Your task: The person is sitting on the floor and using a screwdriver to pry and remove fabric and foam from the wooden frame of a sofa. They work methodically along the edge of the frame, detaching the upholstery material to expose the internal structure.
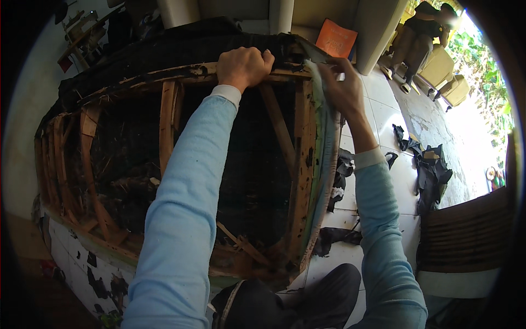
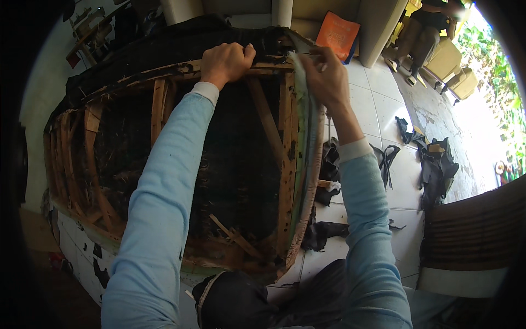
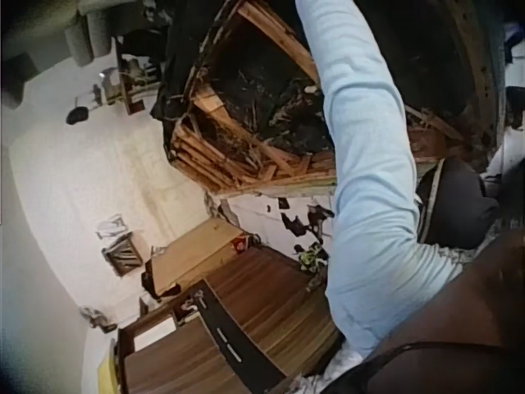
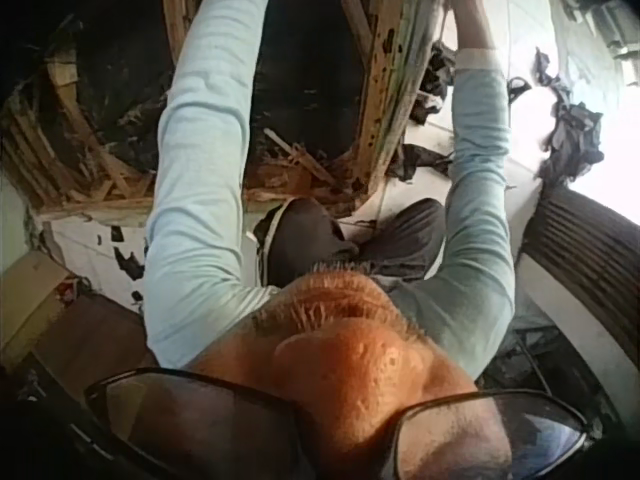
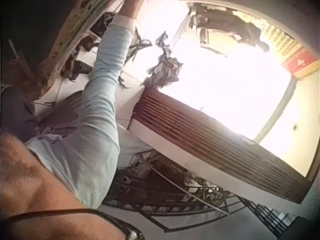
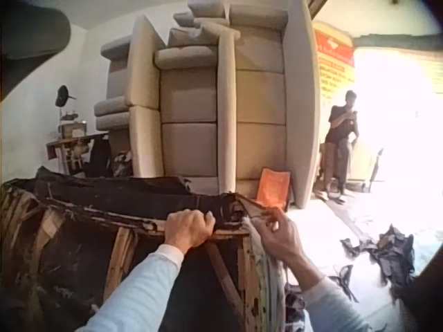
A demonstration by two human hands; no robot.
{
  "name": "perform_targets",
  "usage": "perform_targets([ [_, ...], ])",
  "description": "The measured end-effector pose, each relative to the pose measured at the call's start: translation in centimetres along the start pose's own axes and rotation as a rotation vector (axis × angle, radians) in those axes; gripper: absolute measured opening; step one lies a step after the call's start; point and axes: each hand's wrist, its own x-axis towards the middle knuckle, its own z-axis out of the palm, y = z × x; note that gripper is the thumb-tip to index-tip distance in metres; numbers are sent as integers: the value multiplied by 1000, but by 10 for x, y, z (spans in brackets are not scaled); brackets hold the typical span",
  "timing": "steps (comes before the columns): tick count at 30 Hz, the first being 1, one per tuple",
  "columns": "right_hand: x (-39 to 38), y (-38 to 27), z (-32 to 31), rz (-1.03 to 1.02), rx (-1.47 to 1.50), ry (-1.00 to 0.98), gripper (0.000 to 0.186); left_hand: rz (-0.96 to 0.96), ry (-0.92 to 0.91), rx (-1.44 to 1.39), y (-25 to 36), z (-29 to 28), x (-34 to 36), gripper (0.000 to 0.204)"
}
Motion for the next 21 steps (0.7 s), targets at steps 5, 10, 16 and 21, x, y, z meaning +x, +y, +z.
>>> perform_targets([
  [5,12,-12,-8,123,57,-287,61,20,34,-20,3,0,2,57],
  [10,10,6,-7,224,337,-393,49,10,-14,-28,1,-2,1,57],
  [16,25,22,-8,222,409,-478,33,3,-14,-21,1,-1,1,57],
  [21,17,35,3,208,424,-319,28,8,-26,-13,1,-3,1,57],
])
